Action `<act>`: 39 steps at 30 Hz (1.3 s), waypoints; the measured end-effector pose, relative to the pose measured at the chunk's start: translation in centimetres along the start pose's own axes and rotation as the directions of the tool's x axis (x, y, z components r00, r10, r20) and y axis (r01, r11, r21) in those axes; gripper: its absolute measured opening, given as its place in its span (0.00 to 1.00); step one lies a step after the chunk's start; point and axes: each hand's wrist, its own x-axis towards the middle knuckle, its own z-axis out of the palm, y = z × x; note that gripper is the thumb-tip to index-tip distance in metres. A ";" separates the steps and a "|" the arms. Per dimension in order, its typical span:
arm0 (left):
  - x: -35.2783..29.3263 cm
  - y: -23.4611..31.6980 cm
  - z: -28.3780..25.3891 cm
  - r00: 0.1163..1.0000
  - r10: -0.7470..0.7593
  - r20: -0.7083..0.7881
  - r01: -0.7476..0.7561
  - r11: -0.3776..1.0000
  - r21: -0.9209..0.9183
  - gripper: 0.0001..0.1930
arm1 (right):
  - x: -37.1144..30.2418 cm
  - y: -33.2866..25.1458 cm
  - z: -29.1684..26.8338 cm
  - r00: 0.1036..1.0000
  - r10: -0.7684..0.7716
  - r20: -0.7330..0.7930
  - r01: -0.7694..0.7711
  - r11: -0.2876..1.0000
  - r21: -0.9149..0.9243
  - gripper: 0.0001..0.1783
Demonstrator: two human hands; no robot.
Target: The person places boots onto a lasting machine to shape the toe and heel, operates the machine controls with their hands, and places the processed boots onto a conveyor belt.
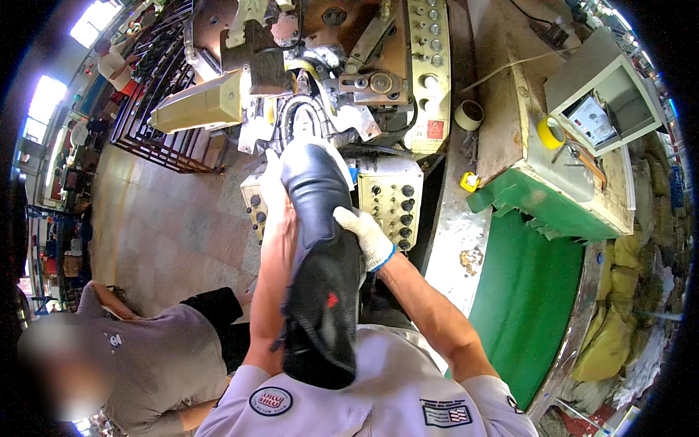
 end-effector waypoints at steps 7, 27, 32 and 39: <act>6.3 2.6 -9.9 0.978 0.083 0.193 -0.182 0.792 0.582 0.17 | -3.3 -4.7 4.8 0.944 -0.329 -0.010 0.139 0.425 -0.895 0.43; -11.3 10.3 -8.4 0.819 -0.194 0.541 0.003 0.943 0.333 0.15 | -10.8 -4.7 10.2 0.666 -0.369 0.649 0.006 -0.867 -0.498 0.54; -11.8 9.7 -8.6 0.838 -0.204 0.505 0.087 0.965 0.246 0.15 | -10.7 -4.8 10.2 0.676 -0.356 0.645 -0.001 -0.876 -0.482 0.55; -12.2 8.7 -9.2 0.785 -0.242 0.570 0.129 0.964 0.232 0.18 | -10.3 -4.9 9.8 0.652 -0.339 0.679 0.007 -0.892 -0.452 0.56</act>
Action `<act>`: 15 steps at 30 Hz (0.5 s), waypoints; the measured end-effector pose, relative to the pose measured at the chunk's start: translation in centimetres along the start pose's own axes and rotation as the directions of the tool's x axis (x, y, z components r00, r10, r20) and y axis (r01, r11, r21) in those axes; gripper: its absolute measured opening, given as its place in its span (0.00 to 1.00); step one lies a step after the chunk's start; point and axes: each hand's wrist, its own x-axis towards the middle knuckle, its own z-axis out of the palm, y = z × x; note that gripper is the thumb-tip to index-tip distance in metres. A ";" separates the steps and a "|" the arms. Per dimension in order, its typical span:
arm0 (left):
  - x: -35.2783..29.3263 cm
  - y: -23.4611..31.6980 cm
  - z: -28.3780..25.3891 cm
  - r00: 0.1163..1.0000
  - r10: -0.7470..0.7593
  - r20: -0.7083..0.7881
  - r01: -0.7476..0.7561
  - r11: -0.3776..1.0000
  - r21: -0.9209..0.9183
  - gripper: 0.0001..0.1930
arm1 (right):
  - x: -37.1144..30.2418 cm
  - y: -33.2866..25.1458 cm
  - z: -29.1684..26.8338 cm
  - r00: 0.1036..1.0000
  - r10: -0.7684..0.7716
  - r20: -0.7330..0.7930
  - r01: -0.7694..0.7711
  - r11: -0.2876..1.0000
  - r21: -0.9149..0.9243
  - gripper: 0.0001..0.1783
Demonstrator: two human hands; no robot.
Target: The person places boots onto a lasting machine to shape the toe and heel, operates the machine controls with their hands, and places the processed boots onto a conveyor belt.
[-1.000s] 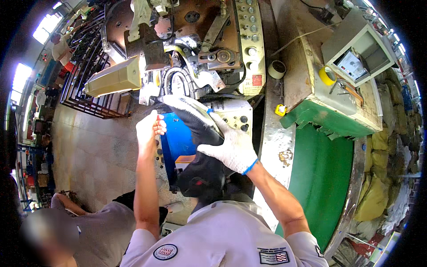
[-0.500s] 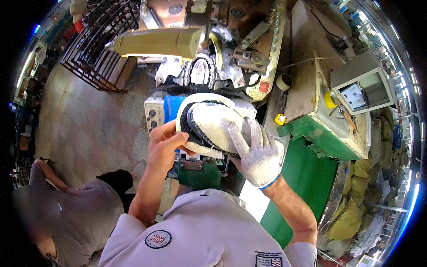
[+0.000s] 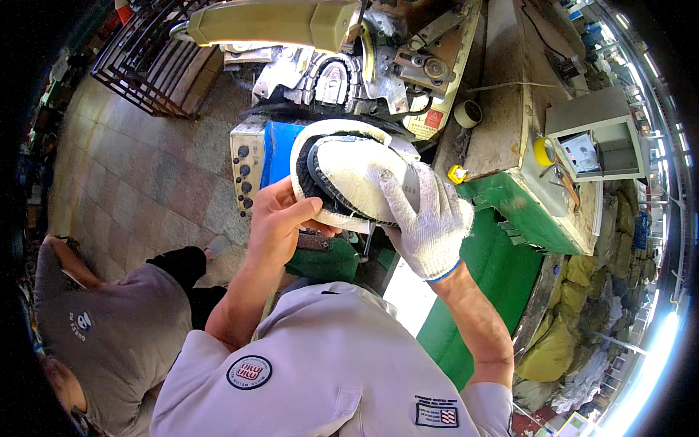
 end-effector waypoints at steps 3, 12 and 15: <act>0.0 -0.5 -0.1 0.999 0.033 0.017 -0.032 0.999 -0.022 0.17 | -0.1 0.0 0.1 1.000 0.008 -0.010 -0.008 1.000 0.014 0.56; -0.4 -0.7 -0.5 0.999 -0.045 -0.025 0.043 0.996 -0.083 0.17 | 0.1 0.0 -0.1 1.000 -0.026 0.014 0.026 1.000 0.000 0.55; -0.9 -0.7 -0.5 0.997 -0.038 -0.059 0.037 0.999 -0.028 0.18 | 0.5 0.0 -0.3 0.999 -0.039 0.037 0.039 0.999 0.008 0.53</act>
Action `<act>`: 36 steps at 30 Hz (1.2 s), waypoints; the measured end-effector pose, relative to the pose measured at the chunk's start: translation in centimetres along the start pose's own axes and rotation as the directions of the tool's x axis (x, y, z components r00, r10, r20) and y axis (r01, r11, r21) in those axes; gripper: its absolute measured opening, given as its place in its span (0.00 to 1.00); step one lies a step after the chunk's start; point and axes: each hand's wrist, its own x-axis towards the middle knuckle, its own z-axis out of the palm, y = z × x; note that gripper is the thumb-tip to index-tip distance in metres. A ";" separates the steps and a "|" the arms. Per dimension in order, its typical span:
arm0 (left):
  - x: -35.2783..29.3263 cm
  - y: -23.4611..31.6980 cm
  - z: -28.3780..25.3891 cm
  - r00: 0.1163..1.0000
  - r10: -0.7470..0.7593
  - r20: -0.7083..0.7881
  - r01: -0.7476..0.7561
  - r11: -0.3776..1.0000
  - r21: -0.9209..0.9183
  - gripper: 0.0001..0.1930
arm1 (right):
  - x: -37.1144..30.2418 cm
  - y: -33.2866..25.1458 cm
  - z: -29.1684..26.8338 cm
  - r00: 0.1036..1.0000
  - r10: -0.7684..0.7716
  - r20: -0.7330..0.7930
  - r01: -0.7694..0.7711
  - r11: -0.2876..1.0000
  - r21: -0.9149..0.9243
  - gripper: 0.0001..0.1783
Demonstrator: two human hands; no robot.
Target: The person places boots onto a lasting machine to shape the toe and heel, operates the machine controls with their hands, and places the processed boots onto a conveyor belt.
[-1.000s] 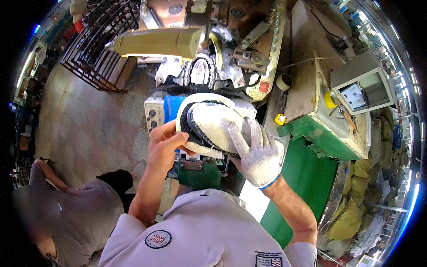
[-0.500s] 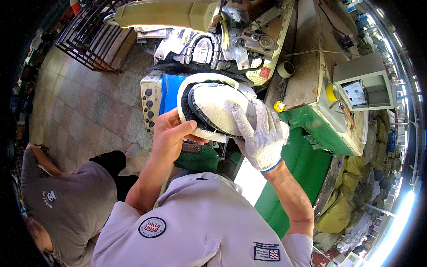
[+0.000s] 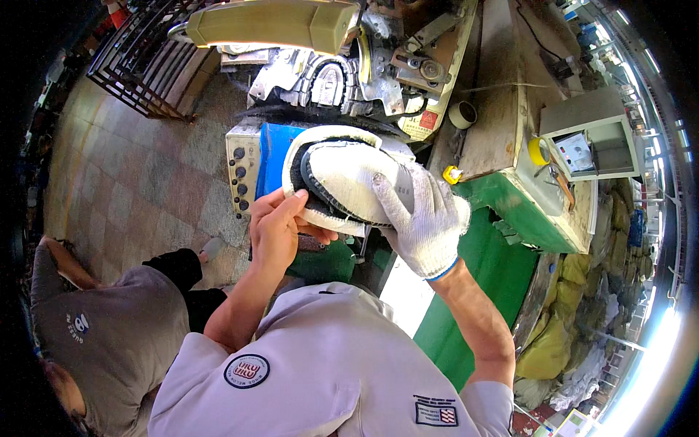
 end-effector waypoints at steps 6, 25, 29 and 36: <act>3.7 3.7 -2.3 0.947 0.319 0.024 -0.298 0.852 0.430 0.19 | 0.1 0.6 -1.2 0.991 -0.132 -0.009 0.132 0.991 -0.015 0.50; 1.8 6.0 -4.3 0.987 0.075 0.140 -0.146 0.773 0.617 0.10 | 1.6 -1.0 -3.3 0.940 -0.340 -0.004 0.338 0.931 0.137 0.37; 0.9 4.1 -5.4 0.987 -0.129 0.093 0.127 0.992 0.028 0.11 | 2.5 -1.7 -3.3 0.901 -0.426 -0.078 0.433 0.891 0.137 0.31; -2.1 2.9 -6.4 0.979 -0.107 0.176 0.178 0.867 -0.465 0.14 | 4.0 -3.3 -2.6 0.857 -0.486 -0.173 0.513 0.838 0.185 0.26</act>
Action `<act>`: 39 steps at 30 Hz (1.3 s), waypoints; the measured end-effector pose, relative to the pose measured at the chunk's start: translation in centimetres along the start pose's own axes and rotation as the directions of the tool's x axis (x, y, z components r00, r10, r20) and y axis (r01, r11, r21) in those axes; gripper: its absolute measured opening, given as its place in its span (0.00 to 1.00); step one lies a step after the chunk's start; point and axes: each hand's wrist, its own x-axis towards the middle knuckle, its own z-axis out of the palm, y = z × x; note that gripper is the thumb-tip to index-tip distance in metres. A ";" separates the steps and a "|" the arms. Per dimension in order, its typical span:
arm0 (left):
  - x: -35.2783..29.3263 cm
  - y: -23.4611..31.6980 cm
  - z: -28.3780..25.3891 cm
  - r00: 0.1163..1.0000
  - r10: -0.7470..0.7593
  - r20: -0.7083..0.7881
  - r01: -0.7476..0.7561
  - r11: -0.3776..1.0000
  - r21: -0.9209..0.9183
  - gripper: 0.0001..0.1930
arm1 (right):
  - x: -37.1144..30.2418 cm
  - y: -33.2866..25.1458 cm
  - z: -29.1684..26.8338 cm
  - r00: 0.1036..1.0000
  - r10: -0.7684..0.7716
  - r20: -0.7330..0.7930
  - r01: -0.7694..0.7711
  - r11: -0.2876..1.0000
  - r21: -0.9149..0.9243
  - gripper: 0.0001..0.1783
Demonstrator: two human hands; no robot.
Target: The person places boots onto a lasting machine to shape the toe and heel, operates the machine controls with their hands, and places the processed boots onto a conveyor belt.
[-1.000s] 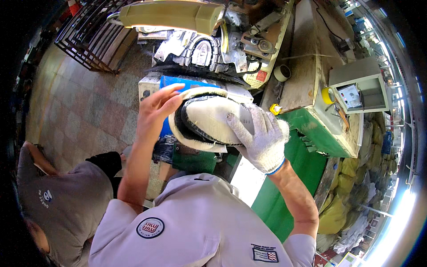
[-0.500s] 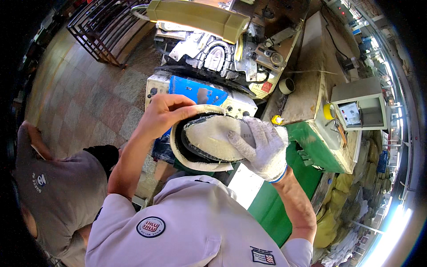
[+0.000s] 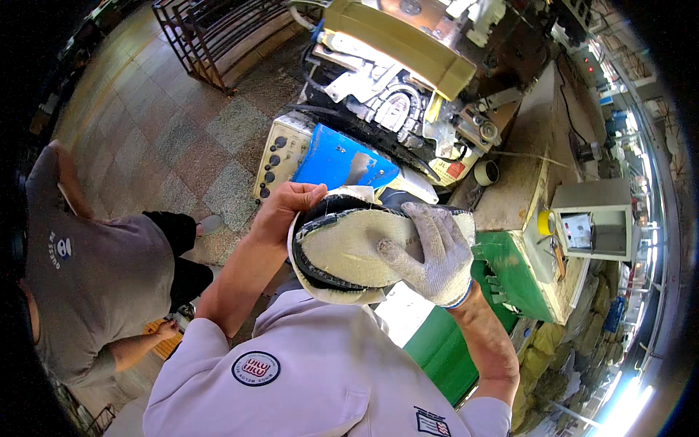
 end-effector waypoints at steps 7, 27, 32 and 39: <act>-2.4 0.4 -0.6 0.993 0.107 -0.040 -0.109 0.993 -0.050 0.15 | 1.4 -0.3 1.8 0.996 -0.051 -0.073 0.059 0.992 0.107 0.21; -5.6 3.8 -1.6 0.979 0.205 0.007 -0.175 0.818 0.548 0.10 | 2.9 -1.6 1.9 0.987 -0.152 0.042 0.149 0.986 0.070 0.22; -4.9 2.8 -2.4 0.994 0.105 -0.006 -0.099 0.948 0.302 0.10 | 3.0 -1.5 1.9 0.986 -0.157 0.053 0.152 0.985 0.087 0.25; -5.0 2.6 -0.2 0.951 0.309 0.029 -0.240 0.673 0.700 0.11 | 3.2 -0.3 2.3 0.980 -0.181 0.082 0.174 0.981 0.083 0.24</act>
